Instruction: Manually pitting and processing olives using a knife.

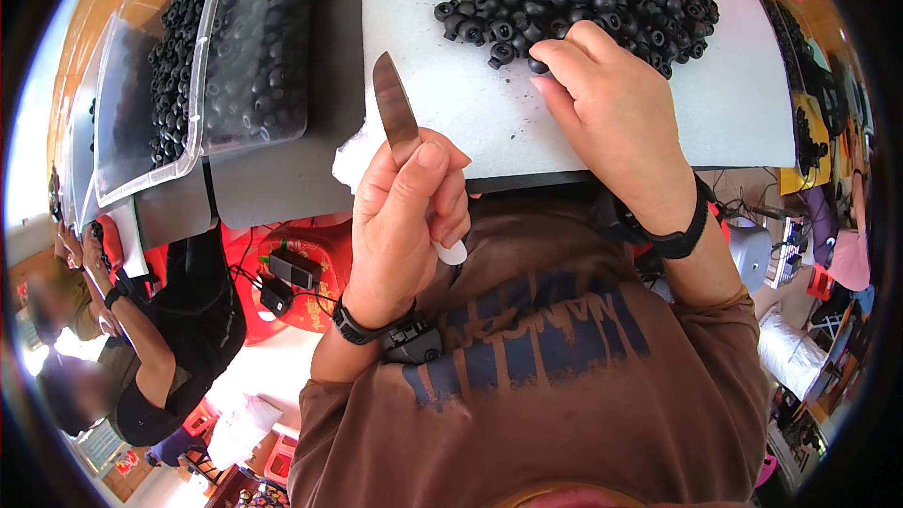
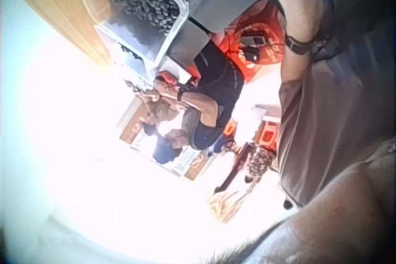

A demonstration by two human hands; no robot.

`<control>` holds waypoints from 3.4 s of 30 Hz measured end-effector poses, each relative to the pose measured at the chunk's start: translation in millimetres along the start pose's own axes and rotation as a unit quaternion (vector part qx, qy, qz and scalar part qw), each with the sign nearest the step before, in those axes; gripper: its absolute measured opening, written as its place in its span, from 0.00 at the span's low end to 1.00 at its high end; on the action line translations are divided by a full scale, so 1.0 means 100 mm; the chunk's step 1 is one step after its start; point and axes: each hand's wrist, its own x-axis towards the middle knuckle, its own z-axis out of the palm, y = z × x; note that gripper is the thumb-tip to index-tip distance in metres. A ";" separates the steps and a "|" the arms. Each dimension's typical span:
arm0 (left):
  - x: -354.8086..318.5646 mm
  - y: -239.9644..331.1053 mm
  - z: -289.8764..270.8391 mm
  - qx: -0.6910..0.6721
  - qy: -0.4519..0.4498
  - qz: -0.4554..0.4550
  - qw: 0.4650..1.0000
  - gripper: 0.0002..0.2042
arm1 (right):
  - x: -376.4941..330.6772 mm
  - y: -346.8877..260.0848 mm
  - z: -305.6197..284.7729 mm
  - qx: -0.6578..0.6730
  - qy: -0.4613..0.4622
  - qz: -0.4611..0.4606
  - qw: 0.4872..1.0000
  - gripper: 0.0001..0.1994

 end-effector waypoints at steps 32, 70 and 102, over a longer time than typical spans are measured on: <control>0.01 0.09 0.14 0.508 -0.061 0.339 0.790 0.06 | -0.19 -0.23 -0.10 0.559 -0.060 -0.001 0.827 0.13; -0.13 0.19 0.17 0.499 0.013 0.300 0.813 0.03 | -0.24 -0.39 -0.19 0.578 -0.033 -0.006 0.815 0.06; -0.24 0.15 -0.15 0.026 0.053 0.211 0.976 0.12 | 1.25 -0.93 -0.47 0.658 -0.250 -0.054 0.708 0.33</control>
